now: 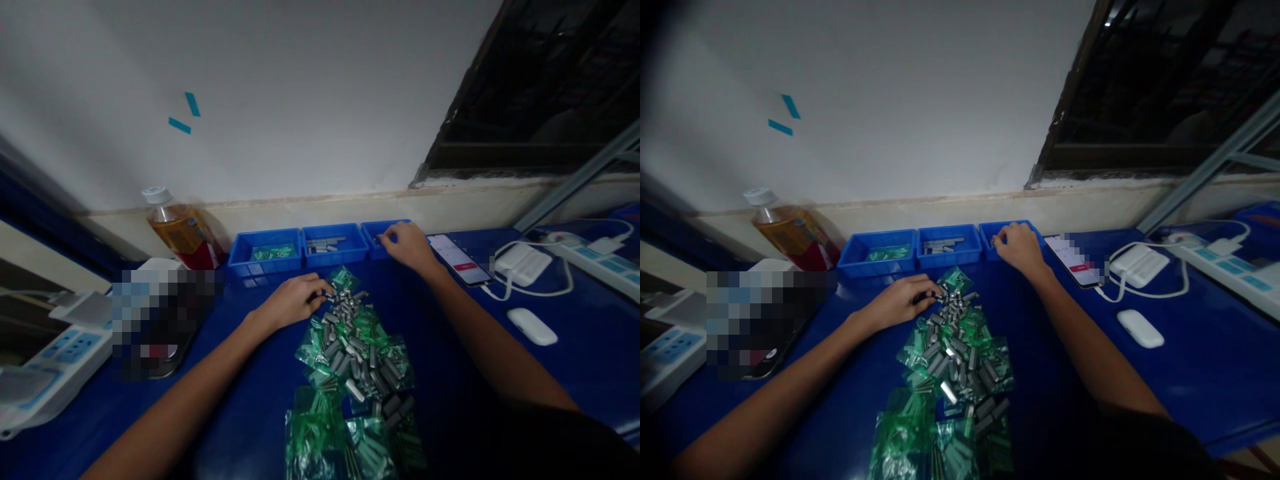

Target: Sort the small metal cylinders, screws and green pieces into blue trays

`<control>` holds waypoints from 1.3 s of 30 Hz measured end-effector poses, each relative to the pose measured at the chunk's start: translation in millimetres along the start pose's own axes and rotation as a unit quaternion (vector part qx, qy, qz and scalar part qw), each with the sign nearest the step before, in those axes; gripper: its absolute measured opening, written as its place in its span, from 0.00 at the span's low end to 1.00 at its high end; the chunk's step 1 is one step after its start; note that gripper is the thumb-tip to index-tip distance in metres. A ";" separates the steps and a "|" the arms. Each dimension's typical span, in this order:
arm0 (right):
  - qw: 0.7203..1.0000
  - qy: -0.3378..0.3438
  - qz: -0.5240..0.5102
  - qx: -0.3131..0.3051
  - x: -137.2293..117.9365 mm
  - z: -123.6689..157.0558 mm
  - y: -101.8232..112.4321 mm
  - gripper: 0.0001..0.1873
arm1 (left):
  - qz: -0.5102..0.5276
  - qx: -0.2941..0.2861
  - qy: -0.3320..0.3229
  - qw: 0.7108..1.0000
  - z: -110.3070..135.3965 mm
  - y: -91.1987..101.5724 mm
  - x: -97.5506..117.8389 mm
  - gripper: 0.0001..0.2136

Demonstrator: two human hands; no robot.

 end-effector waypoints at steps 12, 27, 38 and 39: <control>0.999 -0.017 -0.017 0.038 -3.8 -5.4 3.9 0.17 | 0.172 0.105 0.062 0.978 -1.2 4.9 -3.1 0.07; 0.911 0.297 -0.270 0.099 -86.8 38.2 49.4 0.03 | 0.403 0.141 0.004 0.904 -46.3 53.8 25.7 0.19; 0.947 0.241 -0.188 0.100 -68.5 13.7 35.3 0.10 | 0.265 0.167 0.065 0.947 -48.8 32.4 15.5 0.09; 0.962 0.204 -0.155 0.094 -56.6 5.7 31.8 0.12 | 0.194 0.144 0.069 0.968 -48.0 28.7 14.5 0.08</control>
Point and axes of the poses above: each hand's wrist, its own z-axis away from the middle knuckle, its own y-axis out of the back of the hand, x = y × z, the point moved 1 cm from there along -z, towards the middle knuckle
